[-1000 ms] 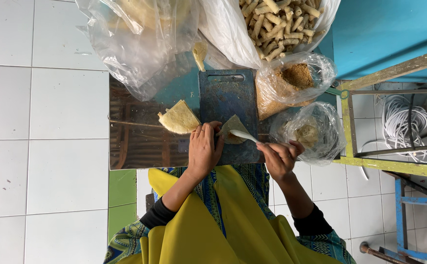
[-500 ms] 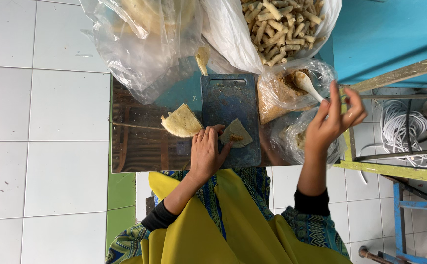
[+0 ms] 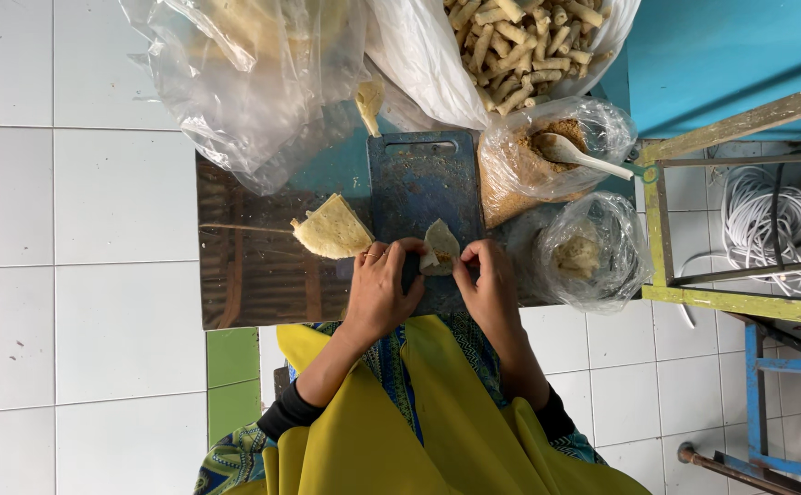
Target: The person sits at a table and fills triangular dough wrappers with brown filling, scooping the filling with a spoon from a plastic bag and placing it onto each wrapper. They fold and press the filled wrappers by hand and set the finished pieces on the table.
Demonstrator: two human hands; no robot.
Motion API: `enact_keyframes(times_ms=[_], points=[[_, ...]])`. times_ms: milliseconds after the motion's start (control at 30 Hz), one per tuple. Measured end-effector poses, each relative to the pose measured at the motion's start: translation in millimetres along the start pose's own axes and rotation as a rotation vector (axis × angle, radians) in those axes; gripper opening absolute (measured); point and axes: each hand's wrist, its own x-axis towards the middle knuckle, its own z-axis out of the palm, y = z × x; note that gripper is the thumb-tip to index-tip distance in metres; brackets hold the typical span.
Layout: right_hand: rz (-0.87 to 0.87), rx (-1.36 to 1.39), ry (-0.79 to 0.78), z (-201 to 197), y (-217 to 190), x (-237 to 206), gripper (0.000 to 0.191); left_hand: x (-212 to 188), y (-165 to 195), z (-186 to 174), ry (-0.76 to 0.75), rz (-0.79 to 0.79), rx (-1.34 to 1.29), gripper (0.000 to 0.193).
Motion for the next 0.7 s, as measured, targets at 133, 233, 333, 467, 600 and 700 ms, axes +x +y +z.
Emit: enact_keyframes(times_ms=[133, 233, 333, 467, 600, 700], points=[[0.001, 0.181, 0.08, 13.1, 1.2, -5.9, 0.017, 3.4, -3.4, -4.9, -0.024, 0.012, -0.036, 0.037], [-0.068, 0.184, 0.038, 13.5, -3.9, -5.9, 0.018, 6.2, -4.5, -2.8, 0.017, 0.022, -0.062, 0.022], [-0.049, 0.186, -0.055, 7.3, -12.0, -4.5, 0.024, 7.4, -4.3, -1.0, 0.081, 0.077, -0.05, 0.013], [-0.174, 0.119, -0.106, -0.6, -20.1, -2.3, 0.041, 8.0, 1.3, 4.3, 0.12, 0.027, 0.022, 0.006], [-0.166, -0.09, -0.076, 7.7, -21.7, 5.8, 0.038, 10.6, 5.6, 9.7, 0.161, -0.02, 0.057, 0.004], [-0.139, 0.0, -0.105, 12.0, -14.8, 16.6, 0.037, 14.2, 6.6, 13.5, 0.14, -0.009, 0.109, 0.006]])
